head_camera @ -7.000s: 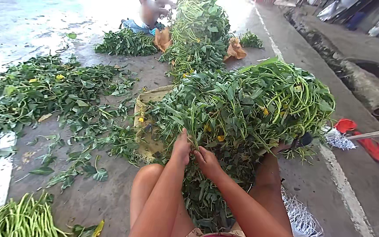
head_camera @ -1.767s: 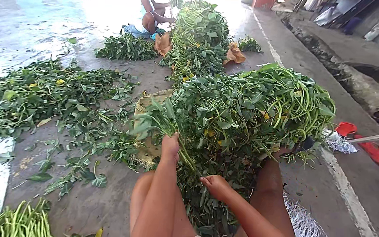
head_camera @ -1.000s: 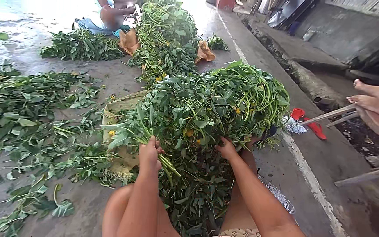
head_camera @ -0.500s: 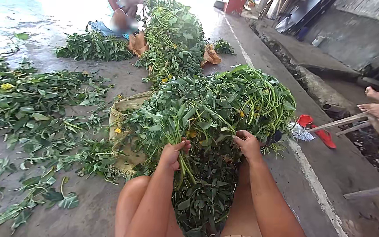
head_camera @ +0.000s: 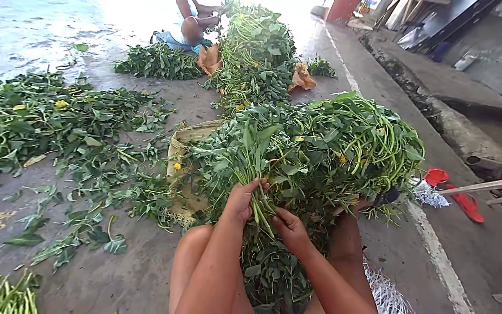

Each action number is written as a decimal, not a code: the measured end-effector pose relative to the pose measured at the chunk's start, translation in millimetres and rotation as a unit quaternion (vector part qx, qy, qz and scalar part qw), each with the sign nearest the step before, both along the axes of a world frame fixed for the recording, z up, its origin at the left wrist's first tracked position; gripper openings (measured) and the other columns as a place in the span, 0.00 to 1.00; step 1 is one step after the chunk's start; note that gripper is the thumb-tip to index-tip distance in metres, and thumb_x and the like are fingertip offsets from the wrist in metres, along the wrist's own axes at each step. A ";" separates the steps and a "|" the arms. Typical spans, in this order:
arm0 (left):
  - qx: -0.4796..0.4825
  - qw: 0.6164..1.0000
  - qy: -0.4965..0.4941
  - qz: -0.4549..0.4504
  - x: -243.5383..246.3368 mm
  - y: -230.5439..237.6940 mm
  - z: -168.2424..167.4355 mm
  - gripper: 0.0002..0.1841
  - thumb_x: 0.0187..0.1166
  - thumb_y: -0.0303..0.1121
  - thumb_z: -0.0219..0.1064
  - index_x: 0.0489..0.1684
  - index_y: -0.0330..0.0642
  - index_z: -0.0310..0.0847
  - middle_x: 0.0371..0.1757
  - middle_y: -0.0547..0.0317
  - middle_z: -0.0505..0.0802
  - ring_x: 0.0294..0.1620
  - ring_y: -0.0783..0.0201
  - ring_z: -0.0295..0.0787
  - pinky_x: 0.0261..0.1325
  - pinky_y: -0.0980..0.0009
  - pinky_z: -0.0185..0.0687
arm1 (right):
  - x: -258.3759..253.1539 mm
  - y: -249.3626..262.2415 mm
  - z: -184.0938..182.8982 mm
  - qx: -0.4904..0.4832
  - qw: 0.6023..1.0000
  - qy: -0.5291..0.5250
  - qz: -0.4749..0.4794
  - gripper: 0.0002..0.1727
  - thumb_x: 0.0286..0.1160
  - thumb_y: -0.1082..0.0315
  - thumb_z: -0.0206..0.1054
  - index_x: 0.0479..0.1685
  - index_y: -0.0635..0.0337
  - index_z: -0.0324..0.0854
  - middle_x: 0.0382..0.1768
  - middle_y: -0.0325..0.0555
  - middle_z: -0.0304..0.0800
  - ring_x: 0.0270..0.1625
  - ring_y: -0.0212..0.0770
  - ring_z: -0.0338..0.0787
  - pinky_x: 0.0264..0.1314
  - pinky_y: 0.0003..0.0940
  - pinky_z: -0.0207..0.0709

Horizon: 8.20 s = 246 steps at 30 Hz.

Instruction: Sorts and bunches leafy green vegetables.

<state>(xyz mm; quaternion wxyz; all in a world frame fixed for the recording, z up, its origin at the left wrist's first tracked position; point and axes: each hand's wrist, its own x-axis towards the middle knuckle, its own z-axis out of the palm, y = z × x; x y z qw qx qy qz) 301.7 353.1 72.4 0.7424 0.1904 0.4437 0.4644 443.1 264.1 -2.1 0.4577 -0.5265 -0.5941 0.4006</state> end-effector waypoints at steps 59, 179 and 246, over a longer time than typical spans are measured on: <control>0.112 0.970 0.196 -0.095 9.2 -19.0 -9.1 0.12 0.77 0.16 0.65 0.56 0.29 0.77 0.44 0.56 0.87 0.42 0.73 0.84 0.49 0.76 0.81 | 5.4 78.4 38.2 0.073 0.958 0.231 -0.155 0.13 0.76 0.88 0.51 0.53 0.71 0.74 0.39 0.37 0.89 0.44 0.24 0.88 0.57 0.22 0.83; 0.061 0.930 0.144 0.332 -74.5 3.3 -3.9 0.09 0.93 0.27 0.50 0.65 0.39 0.66 0.38 0.60 0.84 0.25 0.72 0.83 0.33 0.76 0.85 | 64.0 99.7 68.5 -0.086 0.918 -0.366 -0.129 0.45 0.73 0.46 0.75 0.83 0.70 0.68 0.82 0.73 0.66 0.86 0.70 0.65 0.86 0.64 0.59; -0.026 0.995 0.047 0.083 -33.5 9.3 9.8 0.07 0.87 0.20 0.54 0.57 0.33 0.72 0.37 0.55 0.90 0.30 0.69 0.88 0.35 0.75 0.86 | 147.8 105.8 119.4 -0.018 0.885 -0.324 -0.334 0.19 0.82 0.65 0.68 0.64 0.68 0.85 0.66 0.70 0.82 0.67 0.64 0.84 0.72 0.60 0.74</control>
